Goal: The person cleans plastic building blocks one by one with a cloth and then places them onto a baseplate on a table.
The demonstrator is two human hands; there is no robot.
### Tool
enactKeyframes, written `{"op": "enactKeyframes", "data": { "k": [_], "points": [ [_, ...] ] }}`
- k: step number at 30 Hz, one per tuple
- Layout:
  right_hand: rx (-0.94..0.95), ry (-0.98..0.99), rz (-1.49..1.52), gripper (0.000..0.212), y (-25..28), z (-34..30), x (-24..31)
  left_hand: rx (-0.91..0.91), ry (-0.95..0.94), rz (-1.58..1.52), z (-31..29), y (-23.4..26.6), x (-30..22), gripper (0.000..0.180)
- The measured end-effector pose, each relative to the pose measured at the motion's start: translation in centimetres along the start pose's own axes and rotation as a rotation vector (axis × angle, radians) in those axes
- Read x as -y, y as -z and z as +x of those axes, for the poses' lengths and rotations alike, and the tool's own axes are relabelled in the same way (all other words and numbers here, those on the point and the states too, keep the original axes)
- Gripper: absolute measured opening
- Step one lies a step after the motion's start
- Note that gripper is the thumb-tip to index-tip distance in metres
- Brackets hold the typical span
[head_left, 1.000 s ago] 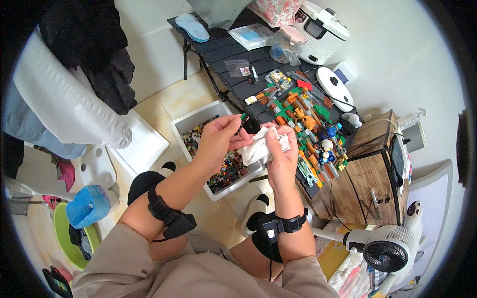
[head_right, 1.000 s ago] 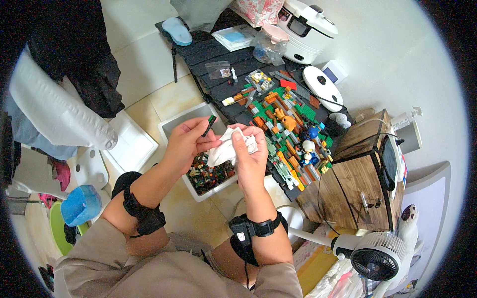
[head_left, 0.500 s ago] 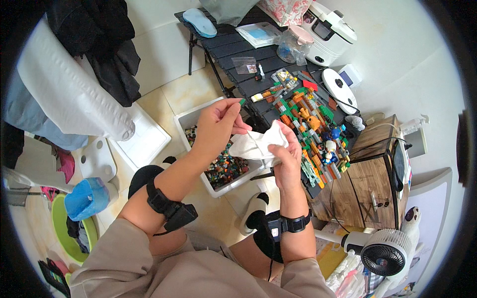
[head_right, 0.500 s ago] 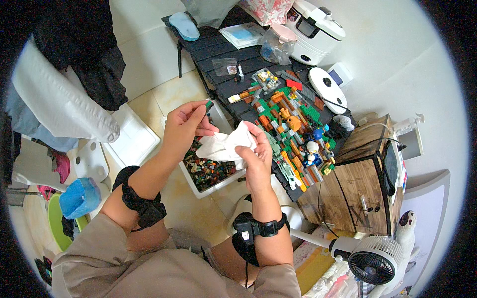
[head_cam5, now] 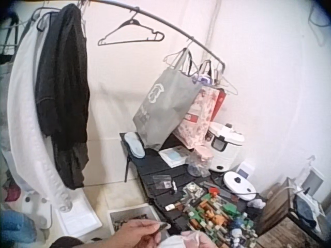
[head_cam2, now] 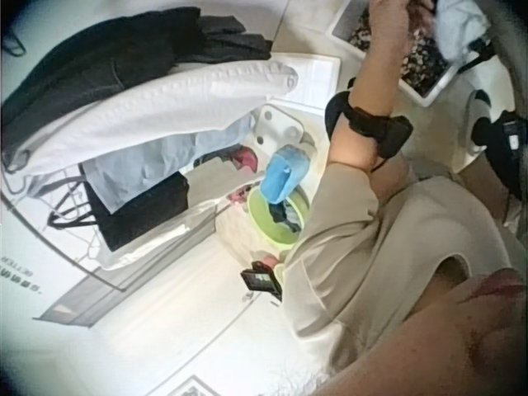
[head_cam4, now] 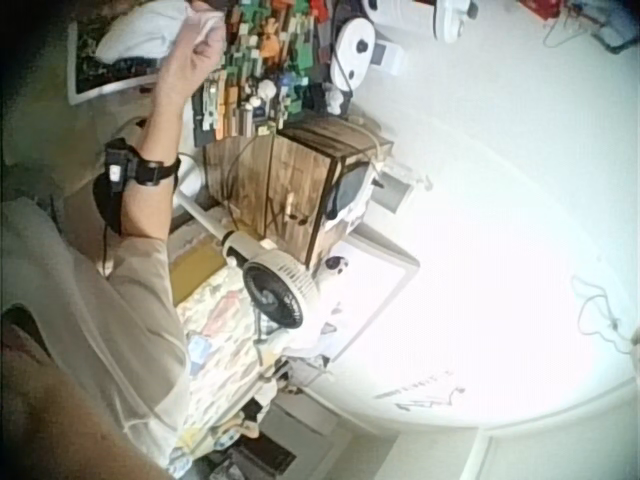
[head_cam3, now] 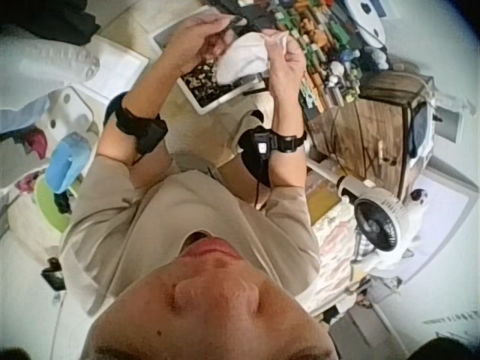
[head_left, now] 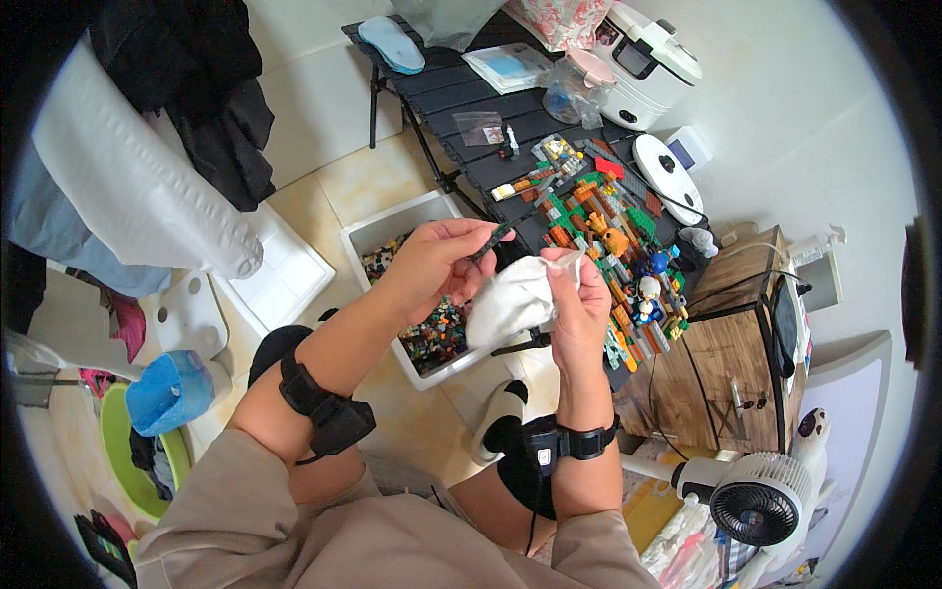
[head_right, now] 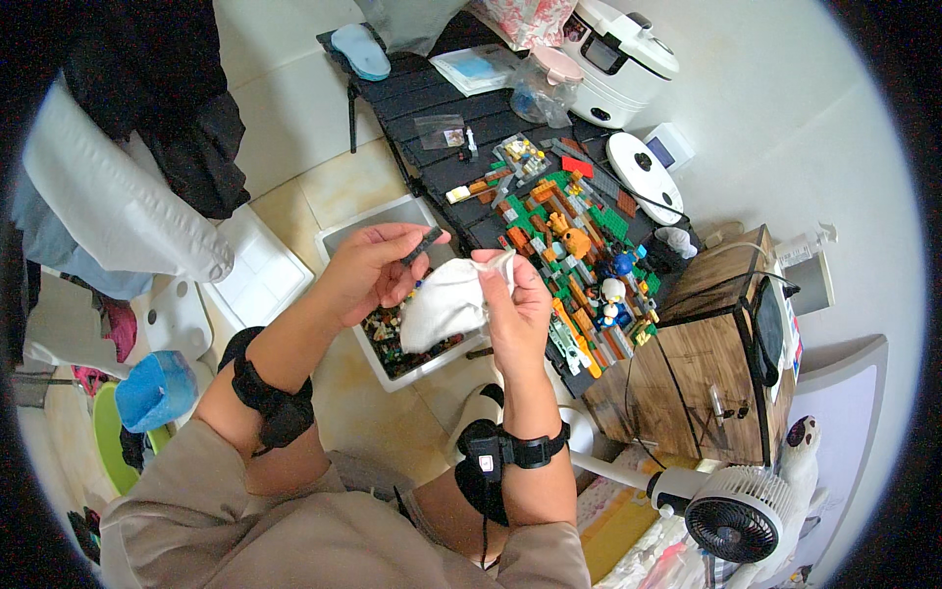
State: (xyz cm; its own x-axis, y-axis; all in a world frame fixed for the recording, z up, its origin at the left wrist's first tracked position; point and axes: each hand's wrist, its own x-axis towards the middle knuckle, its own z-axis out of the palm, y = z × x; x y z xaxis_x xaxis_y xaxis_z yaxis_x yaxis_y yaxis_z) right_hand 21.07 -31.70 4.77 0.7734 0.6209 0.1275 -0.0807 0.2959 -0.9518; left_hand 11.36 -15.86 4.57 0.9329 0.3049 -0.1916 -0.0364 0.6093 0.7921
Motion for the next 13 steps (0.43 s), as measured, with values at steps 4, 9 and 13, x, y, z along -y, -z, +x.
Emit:
{"op": "enactKeyframes", "data": {
  "k": [4,9,13],
  "points": [
    [0.002,0.026,0.02,0.016,0.2,-0.1,-0.4,0.091,0.01,0.004,-0.2,-0.7,0.0,0.029],
    [0.066,-0.047,0.227,0.018,-0.6,-0.1,-0.3,0.094,-0.163,0.126,-0.2,-1.5,1.0,0.023],
    [0.055,-0.125,0.267,0.019,-1.0,0.0,-0.5,0.072,-0.236,0.187,0.2,-1.2,1.9,0.023]
  ]
}}
